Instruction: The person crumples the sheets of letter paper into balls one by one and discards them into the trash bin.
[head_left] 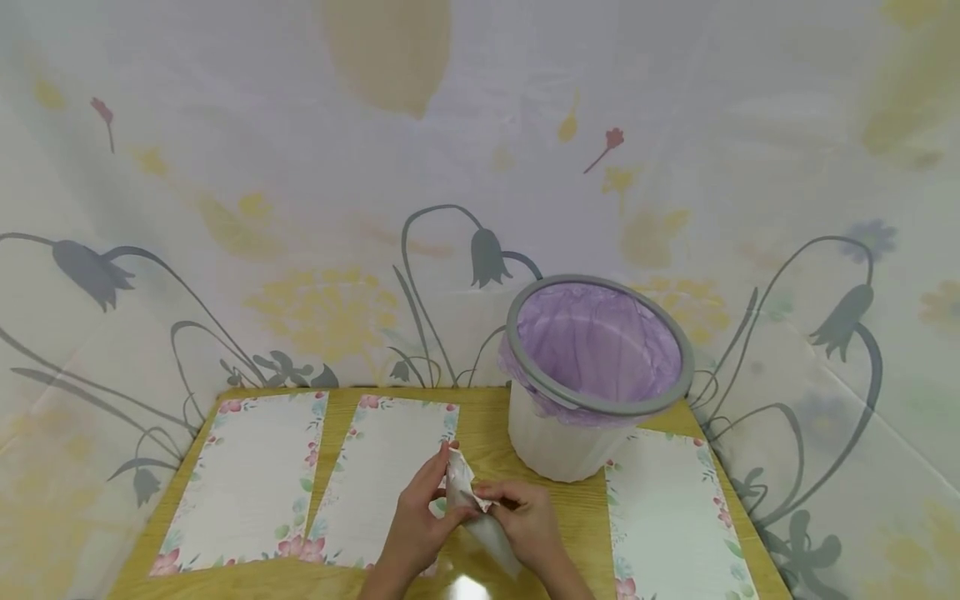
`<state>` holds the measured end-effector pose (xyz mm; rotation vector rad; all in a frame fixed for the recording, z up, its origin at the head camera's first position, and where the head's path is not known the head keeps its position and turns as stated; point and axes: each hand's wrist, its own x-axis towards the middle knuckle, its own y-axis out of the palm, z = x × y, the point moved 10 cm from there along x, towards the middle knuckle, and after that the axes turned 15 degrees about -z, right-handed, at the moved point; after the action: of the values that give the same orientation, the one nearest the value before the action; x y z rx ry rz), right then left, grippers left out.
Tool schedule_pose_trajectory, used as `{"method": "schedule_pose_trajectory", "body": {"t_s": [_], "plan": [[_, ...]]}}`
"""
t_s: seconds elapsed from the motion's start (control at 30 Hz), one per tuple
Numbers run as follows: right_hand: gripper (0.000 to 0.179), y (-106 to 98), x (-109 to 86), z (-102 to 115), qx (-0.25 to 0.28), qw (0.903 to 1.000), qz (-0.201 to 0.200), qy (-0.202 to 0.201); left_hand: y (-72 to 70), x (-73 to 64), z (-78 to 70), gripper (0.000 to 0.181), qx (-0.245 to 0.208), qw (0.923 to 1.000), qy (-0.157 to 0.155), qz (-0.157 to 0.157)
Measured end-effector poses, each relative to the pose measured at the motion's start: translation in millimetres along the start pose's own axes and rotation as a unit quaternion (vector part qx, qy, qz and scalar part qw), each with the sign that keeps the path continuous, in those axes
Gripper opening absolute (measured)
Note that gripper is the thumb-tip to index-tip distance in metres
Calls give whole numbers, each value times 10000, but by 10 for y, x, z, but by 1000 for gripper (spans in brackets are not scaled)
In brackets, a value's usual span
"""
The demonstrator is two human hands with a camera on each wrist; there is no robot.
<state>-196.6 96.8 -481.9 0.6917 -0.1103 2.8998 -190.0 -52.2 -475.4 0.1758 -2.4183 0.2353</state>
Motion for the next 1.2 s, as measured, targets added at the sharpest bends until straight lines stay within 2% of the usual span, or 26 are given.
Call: {"method": "schedule_pose_trajectory", "body": {"t_s": [0.03, 0.13, 0.2, 0.3, 0.37, 0.43, 0.53, 0.6, 0.77, 1.03, 1.2], "plan": [[20, -5, 3, -5, 37, 10000, -32, 6, 4, -4, 8, 100, 41, 10000, -22, -3], [20, -23, 12, -31, 162, 9997, -178, -4, -14, -6, -3, 98, 325, 9992, 172, -171], [19, -25, 13, -43, 283, 9993, -229, 6, -64, 5, -56, 94, 570, 9960, 486, -478], [19, -14, 11, -47, 336, 9992, -204, 22, -137, 3, -119, 84, 1015, 9870, 848, -909], [19, -3, 9, -28, 278, 9995, -125, 98, -149, 1, -153, 78, 1181, 9827, 1043, -974], [19, 18, 0, -28, 237, 9993, 50, 269, -132, -3, -168, 75, 1253, 9817, 1168, -832], [19, 52, -15, -27, 269, 9983, 327, 408, -106, -2, -177, 75, 1161, 9835, 1277, -543], [19, 74, -26, -28, 353, 9976, 474, 367, -109, 2, -171, 74, 1030, 9861, 1228, -442], [13, 94, -25, 35, 493, 9977, 437, 127, -112, 14, -158, 66, 580, 9920, 1050, -397], [11, 13, -7, -57, 425, 9966, -294, 637, -39, 7, -225, 63, 196, 9914, 1247, -348], [18, -52, 19, -51, 192, 9945, -840, 602, -75, 35, -237, 57, 161, 9902, 1220, -655]]}}
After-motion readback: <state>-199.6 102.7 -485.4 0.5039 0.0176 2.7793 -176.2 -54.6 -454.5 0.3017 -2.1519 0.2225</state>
